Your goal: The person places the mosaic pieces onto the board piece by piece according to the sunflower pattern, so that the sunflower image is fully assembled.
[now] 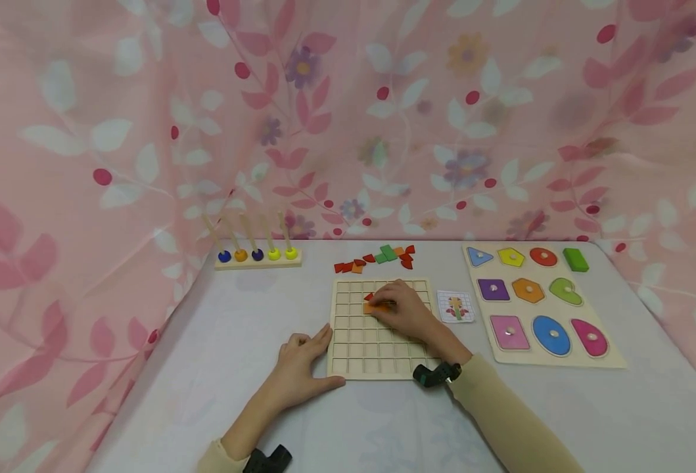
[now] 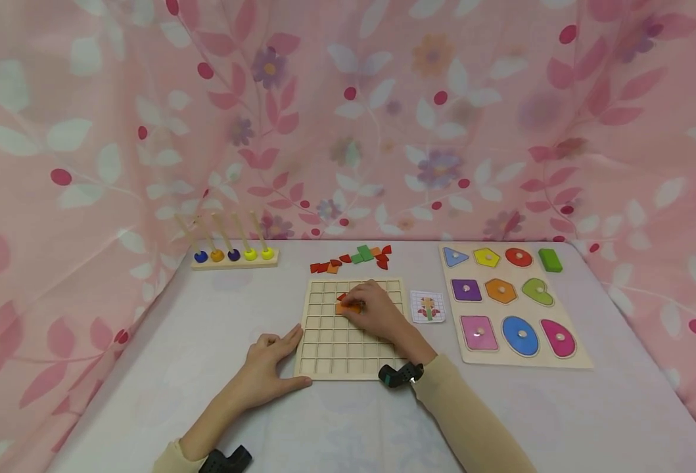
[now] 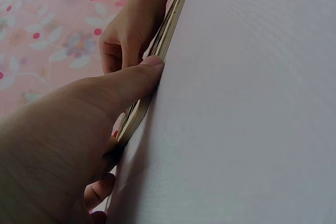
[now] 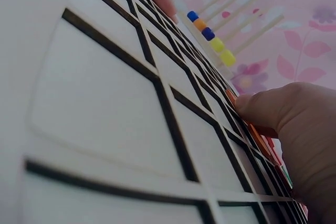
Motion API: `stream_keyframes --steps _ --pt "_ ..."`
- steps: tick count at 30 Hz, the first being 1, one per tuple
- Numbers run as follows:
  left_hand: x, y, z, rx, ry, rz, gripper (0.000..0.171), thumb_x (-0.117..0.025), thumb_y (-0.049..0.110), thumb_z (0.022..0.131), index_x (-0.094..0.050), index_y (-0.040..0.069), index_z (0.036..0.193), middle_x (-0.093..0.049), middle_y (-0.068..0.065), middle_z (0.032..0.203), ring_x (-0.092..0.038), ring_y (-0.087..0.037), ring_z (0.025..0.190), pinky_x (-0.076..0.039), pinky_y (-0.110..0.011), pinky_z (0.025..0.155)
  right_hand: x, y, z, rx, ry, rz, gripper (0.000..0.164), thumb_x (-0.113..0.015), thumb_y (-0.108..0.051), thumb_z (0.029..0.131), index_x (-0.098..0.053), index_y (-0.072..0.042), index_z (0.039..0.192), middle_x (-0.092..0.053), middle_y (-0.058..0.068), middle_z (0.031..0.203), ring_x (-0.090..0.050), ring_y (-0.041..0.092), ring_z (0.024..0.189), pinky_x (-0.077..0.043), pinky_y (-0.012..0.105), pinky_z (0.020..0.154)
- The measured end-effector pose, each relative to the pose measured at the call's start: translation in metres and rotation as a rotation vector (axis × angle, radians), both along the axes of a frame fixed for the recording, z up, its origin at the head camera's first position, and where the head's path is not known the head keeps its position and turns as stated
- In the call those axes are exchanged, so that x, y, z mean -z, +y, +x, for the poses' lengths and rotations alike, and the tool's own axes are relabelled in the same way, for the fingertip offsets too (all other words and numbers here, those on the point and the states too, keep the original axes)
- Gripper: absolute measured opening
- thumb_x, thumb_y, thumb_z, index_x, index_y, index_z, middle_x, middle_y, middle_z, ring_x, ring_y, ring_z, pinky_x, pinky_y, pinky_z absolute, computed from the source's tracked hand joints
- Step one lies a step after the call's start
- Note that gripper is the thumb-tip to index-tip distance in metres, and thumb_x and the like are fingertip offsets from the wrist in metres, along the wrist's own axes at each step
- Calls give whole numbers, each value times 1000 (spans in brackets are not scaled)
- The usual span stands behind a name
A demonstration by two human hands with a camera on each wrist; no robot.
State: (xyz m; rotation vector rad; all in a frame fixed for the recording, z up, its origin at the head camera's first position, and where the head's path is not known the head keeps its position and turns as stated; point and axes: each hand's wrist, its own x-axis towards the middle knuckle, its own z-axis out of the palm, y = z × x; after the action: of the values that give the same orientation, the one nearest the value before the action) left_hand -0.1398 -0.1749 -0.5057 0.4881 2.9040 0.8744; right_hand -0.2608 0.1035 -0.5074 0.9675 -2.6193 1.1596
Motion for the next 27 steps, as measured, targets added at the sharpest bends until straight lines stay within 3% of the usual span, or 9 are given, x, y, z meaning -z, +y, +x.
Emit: stream_keyframes --steps 12,27 --pt "-3 0 1 1 -6 31 100 -88 57 80 -49 10 159 -41 -2 168 -45 -25 125 -32 -52 104 1 1 -1 11 36 50 13 -84 -19 93 -84 -15 105 -77 -2 110 -57 16 101 -50 35 84" --pt "-2 0 0 0 -9 22 101 -88 58 80 -48 10 160 -40 -2 168 -44 -23 123 -32 -52 104 -2 1 -1 12 7 -29 17 -85 -19 92 -83 -16 108 -77 -5 111 -57 15 103 -50 37 86"
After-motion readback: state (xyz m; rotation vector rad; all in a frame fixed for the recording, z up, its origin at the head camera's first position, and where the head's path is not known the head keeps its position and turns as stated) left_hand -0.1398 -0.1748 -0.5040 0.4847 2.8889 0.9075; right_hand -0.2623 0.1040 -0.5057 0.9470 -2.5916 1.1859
